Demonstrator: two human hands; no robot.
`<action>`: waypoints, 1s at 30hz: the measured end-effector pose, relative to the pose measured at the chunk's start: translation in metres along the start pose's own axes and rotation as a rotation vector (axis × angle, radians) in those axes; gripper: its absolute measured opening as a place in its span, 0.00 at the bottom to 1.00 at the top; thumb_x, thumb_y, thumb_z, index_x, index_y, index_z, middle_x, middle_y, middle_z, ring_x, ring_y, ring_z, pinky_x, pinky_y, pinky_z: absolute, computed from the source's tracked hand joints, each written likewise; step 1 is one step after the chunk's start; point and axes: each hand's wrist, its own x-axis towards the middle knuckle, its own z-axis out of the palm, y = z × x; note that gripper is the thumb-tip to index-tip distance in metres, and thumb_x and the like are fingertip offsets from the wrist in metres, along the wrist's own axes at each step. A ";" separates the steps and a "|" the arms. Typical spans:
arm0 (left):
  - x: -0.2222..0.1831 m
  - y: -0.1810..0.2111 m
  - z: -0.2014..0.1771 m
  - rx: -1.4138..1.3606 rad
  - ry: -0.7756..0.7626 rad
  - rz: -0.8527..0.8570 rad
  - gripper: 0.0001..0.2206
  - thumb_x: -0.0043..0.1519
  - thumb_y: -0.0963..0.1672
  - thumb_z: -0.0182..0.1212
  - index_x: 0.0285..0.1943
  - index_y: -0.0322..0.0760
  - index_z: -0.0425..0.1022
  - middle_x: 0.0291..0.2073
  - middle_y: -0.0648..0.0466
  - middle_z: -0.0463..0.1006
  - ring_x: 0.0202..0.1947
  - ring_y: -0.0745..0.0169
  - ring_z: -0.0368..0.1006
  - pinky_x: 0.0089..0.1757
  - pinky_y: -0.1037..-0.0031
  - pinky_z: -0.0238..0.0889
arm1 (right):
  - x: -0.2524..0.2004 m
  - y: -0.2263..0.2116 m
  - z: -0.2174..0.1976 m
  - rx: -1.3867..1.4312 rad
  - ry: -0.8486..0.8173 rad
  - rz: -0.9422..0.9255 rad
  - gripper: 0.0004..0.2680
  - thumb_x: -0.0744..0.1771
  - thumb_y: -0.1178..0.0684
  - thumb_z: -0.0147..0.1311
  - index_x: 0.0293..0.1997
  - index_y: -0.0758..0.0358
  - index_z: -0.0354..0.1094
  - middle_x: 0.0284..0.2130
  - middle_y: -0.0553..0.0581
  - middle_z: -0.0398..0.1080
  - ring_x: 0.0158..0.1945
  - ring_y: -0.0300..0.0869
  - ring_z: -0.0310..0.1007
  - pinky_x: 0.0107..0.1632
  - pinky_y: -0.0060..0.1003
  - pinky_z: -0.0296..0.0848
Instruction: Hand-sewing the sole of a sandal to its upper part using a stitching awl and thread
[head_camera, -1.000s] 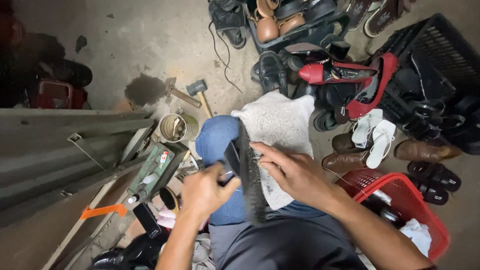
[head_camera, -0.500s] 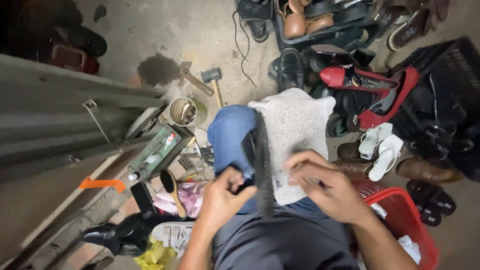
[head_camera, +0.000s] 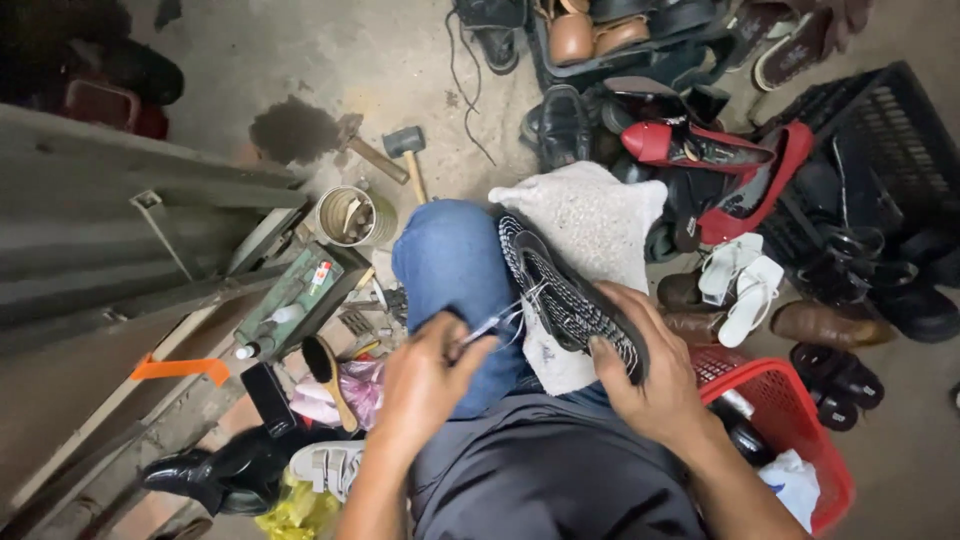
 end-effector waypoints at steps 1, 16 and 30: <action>-0.002 -0.007 -0.004 0.040 -0.004 -0.071 0.15 0.63 0.54 0.66 0.36 0.47 0.68 0.19 0.60 0.72 0.17 0.60 0.71 0.29 0.65 0.65 | 0.003 -0.001 -0.004 0.003 -0.013 0.035 0.19 0.68 0.47 0.44 0.63 0.69 0.63 0.58 0.64 0.70 0.61 0.53 0.71 0.63 0.46 0.68; 0.023 0.034 0.036 -0.389 0.144 0.281 0.06 0.59 0.38 0.63 0.42 0.40 0.82 0.19 0.53 0.75 0.23 0.51 0.79 0.27 0.69 0.72 | 0.002 0.011 -0.001 0.046 0.124 -0.044 0.10 0.68 0.52 0.52 0.50 0.64 0.75 0.42 0.63 0.76 0.43 0.56 0.79 0.47 0.51 0.75; -0.004 0.040 0.032 -0.416 0.232 0.323 0.09 0.58 0.41 0.66 0.26 0.45 0.72 0.14 0.56 0.68 0.14 0.54 0.69 0.21 0.69 0.63 | -0.001 0.003 0.015 0.080 0.090 -0.107 0.12 0.68 0.54 0.50 0.52 0.70 0.73 0.42 0.67 0.76 0.37 0.60 0.79 0.36 0.54 0.78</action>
